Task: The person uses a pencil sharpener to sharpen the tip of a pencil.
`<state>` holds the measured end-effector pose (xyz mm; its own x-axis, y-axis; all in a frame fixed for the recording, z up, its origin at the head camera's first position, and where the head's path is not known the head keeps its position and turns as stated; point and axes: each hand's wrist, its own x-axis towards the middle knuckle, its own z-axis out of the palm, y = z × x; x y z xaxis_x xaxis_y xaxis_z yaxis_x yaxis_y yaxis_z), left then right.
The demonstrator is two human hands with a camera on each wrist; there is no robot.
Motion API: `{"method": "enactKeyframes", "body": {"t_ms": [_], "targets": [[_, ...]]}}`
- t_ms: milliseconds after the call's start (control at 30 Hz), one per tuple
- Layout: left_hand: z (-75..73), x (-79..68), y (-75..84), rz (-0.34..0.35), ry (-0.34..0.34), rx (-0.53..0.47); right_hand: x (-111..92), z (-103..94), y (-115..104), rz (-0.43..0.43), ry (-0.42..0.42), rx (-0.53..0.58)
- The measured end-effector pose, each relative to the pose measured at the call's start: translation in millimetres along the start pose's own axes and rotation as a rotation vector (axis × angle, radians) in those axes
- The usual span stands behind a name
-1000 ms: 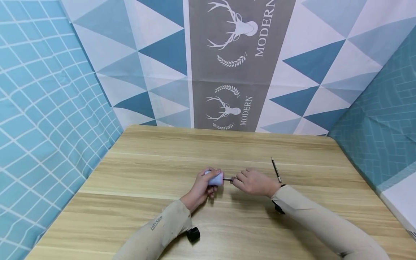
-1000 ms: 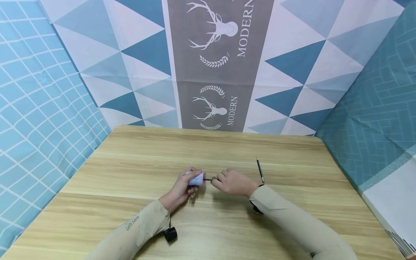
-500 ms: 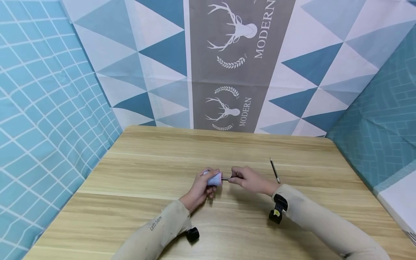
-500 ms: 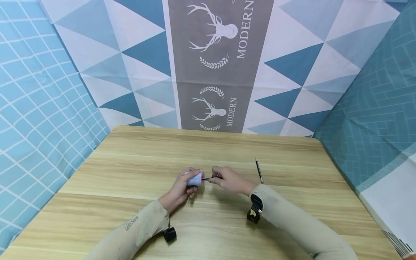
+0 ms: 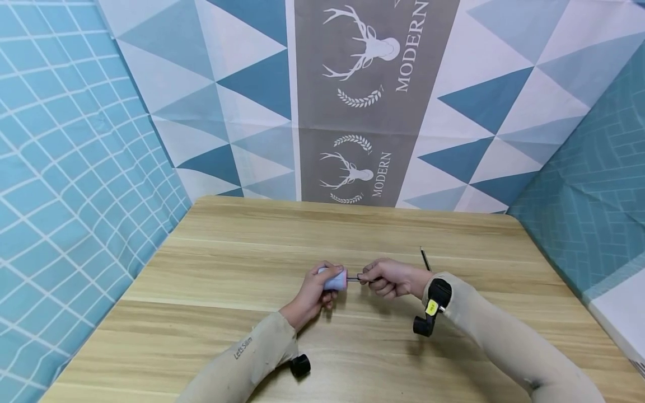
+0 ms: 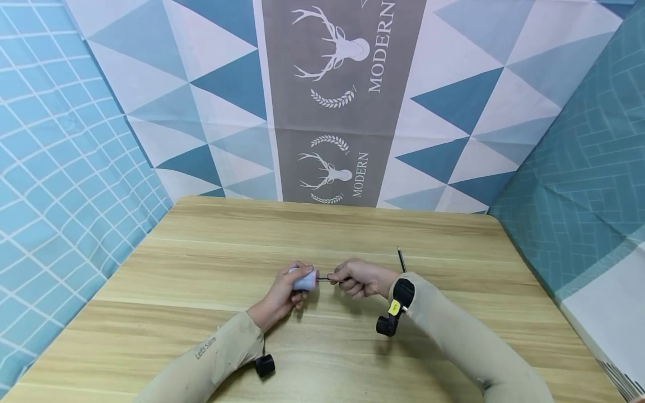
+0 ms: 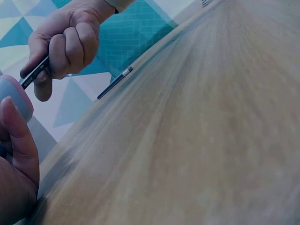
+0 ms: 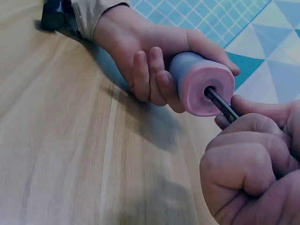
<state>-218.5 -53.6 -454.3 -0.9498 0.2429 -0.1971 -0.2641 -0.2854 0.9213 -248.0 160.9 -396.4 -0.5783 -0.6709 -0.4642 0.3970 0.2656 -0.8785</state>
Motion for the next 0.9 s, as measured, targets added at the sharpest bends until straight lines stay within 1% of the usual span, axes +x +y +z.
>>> {"method": "enactKeyframes", "body": {"t_ms": [100, 200, 300, 400, 433, 500, 633, 667, 733, 800, 900], "targets": [[0.6, 0.4, -0.7, 0.002, -0.001, 0.008, -1, -1.2, 1, 0.000, -0.019, 0.009], [0.9, 0.6, -0.8, 0.001, -0.003, 0.010, -3, -1.6, 3, -0.048, -0.002, -0.045], [1.0, 0.6, -0.7, 0.006, -0.007, 0.008, -5, -1.9, 5, -0.105, 0.039, -0.132], [1.1, 0.5, -1.0, 0.007, -0.007, 0.003, -8, -0.9, 5, -0.181, 0.097, -0.275], [1.1, 0.3, -1.1, 0.005, -0.008, 0.000, -9, -0.3, 5, -0.214, 0.123, -0.348], [1.1, 0.1, -1.4, 0.001, -0.009, -0.001, -13, 1.3, 4, -0.316, 0.183, -0.547], [1.2, -0.1, -1.4, 0.000, -0.012, -0.004, -23, 5.3, 1, -0.562, 0.319, -0.987], [1.1, 0.0, -1.3, 0.002, -0.013, -0.004, -25, 5.6, 1, -0.629, 0.343, -1.085], [1.0, 0.2, -0.7, 0.006, -0.013, -0.007, -27, 5.4, 2, -0.749, 0.366, -1.245], [0.7, 0.5, -0.3, 0.009, -0.015, -0.010, -27, 3.6, 5, -0.873, 0.365, -1.405], [0.5, 0.4, 0.8, 0.008, -0.014, -0.015, -24, 0.4, 10, -1.086, 0.367, -1.682]]}}
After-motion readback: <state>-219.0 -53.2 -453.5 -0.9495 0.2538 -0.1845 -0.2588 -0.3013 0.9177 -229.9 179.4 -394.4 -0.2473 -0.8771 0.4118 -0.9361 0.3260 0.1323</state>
